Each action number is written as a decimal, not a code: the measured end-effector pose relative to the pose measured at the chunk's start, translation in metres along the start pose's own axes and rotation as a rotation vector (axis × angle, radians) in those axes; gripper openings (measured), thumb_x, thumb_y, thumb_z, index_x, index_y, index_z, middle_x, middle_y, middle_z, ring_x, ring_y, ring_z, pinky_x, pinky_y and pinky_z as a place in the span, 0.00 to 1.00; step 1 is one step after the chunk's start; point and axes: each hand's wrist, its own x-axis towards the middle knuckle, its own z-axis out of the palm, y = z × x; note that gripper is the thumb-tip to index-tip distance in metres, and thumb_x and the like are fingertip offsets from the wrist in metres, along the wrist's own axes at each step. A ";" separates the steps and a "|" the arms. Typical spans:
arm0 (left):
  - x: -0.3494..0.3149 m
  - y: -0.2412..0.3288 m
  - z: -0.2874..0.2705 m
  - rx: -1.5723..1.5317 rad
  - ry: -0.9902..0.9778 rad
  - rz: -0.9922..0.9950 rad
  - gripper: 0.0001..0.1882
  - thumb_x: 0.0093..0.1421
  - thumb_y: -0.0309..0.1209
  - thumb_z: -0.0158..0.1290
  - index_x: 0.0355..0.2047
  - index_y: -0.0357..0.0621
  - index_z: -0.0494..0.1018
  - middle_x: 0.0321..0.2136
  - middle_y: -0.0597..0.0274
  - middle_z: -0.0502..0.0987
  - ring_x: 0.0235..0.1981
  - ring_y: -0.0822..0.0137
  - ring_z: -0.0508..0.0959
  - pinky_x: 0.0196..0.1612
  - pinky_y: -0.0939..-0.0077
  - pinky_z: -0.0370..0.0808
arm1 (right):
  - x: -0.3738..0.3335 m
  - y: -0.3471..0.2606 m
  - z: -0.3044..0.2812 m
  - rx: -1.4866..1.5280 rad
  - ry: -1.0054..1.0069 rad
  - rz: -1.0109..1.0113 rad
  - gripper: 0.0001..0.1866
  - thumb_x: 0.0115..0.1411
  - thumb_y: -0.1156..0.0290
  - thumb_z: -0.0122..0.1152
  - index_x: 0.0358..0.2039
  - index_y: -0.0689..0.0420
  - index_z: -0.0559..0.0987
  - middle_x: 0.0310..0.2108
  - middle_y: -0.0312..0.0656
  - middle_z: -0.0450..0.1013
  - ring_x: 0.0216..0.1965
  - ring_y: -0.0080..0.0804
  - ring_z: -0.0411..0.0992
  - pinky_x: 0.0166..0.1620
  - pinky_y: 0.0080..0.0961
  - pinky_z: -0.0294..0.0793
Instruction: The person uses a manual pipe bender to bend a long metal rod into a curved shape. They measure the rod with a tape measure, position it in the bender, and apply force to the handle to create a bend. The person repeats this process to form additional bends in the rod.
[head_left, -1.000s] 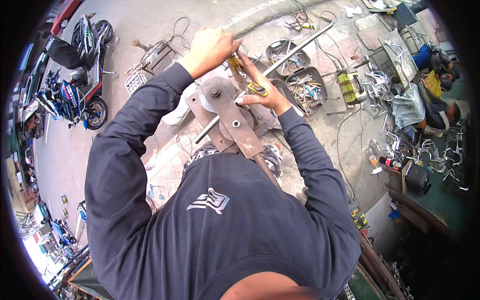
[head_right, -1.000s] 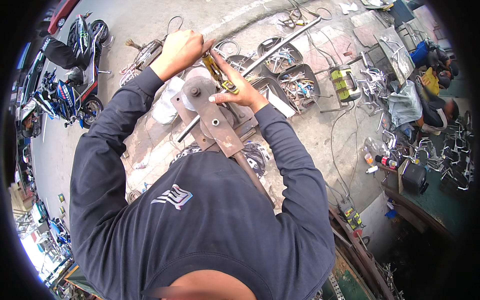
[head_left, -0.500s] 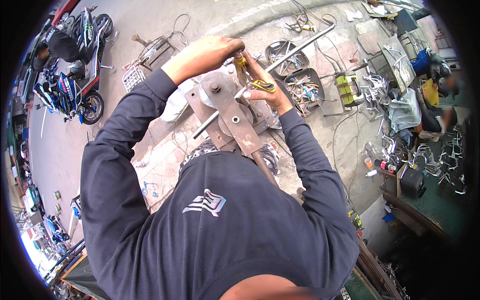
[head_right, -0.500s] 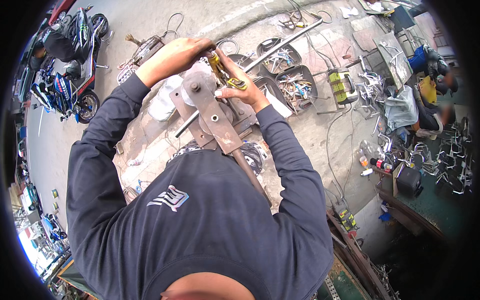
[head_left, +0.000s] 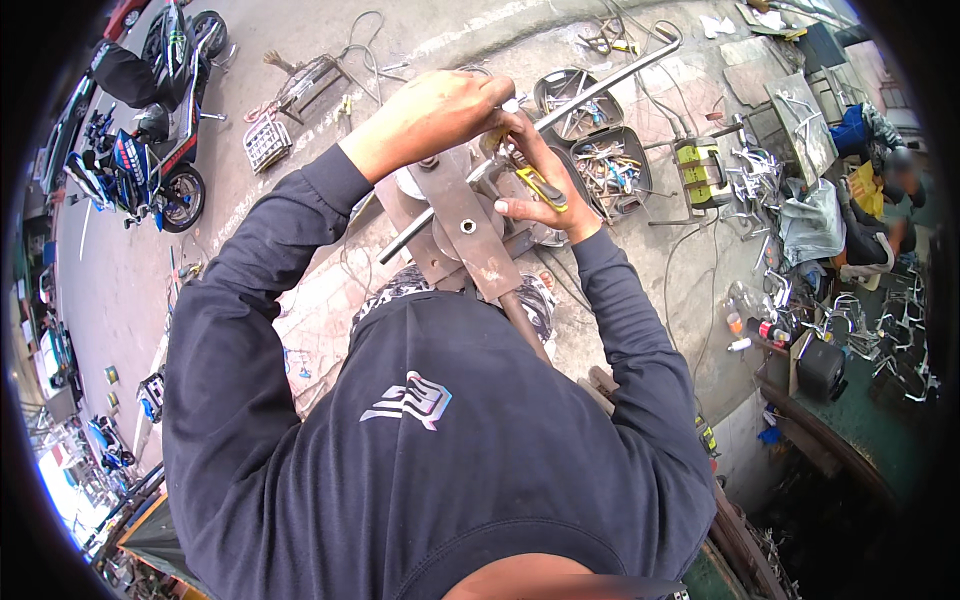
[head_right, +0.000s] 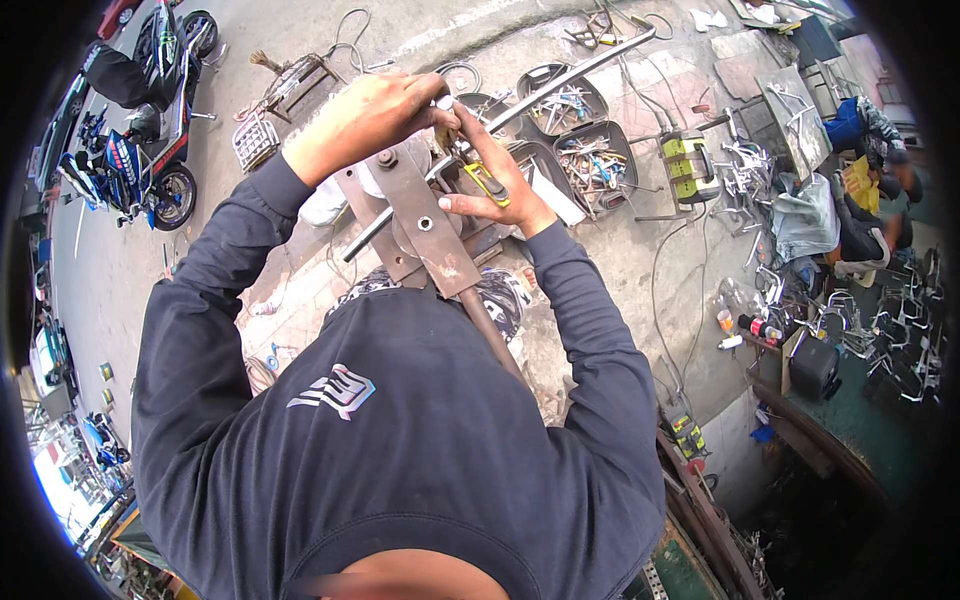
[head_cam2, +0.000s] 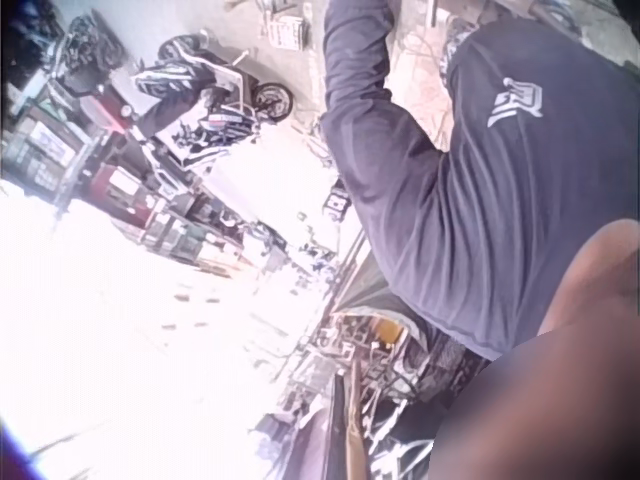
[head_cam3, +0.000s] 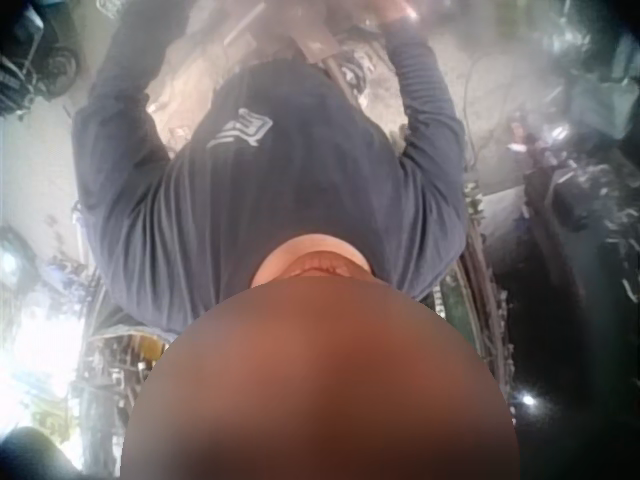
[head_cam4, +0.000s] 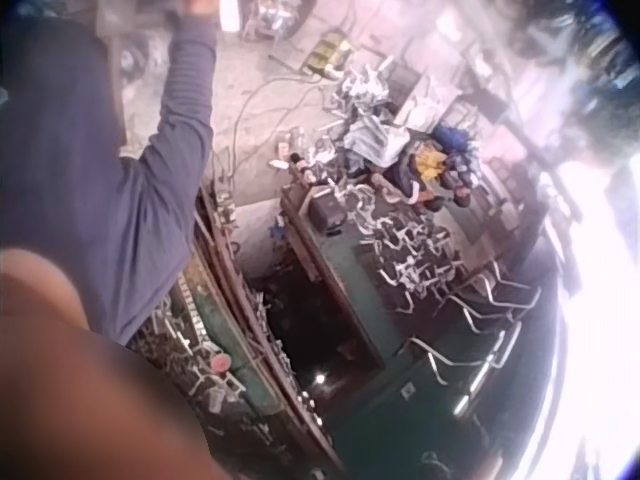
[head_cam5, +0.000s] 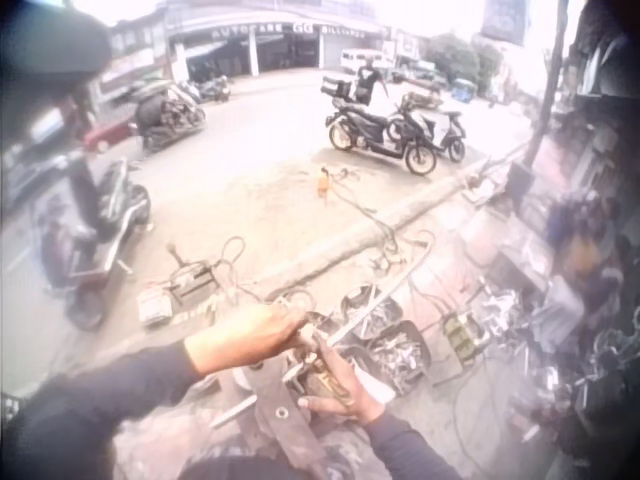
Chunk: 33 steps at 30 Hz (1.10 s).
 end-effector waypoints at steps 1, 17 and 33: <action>0.001 0.002 0.000 0.053 -0.047 -0.072 0.11 0.68 0.35 0.55 0.34 0.41 0.71 0.26 0.50 0.76 0.31 0.47 0.80 0.34 0.57 0.75 | -0.001 -0.001 -0.001 -0.053 -0.005 -0.010 0.66 0.46 0.50 0.81 0.75 0.63 0.50 0.73 0.59 0.53 0.74 0.50 0.53 0.72 0.40 0.55; 0.020 0.005 0.002 -0.260 0.335 -0.001 0.13 0.68 0.34 0.54 0.50 0.45 0.75 0.41 0.53 0.79 0.42 0.48 0.81 0.44 0.60 0.78 | 0.030 -0.027 -0.004 0.149 0.021 -0.067 0.73 0.45 0.56 0.82 0.77 0.59 0.36 0.76 0.54 0.43 0.75 0.46 0.49 0.73 0.44 0.52; 0.015 -0.019 -0.022 -1.110 0.407 -0.186 0.30 0.74 0.54 0.44 0.61 0.42 0.71 0.52 0.57 0.80 0.49 0.64 0.81 0.53 0.67 0.76 | 0.063 -0.059 0.018 -0.711 0.813 0.124 0.88 0.33 0.56 0.91 0.73 0.63 0.25 0.63 0.64 0.50 0.66 0.58 0.53 0.70 0.48 0.54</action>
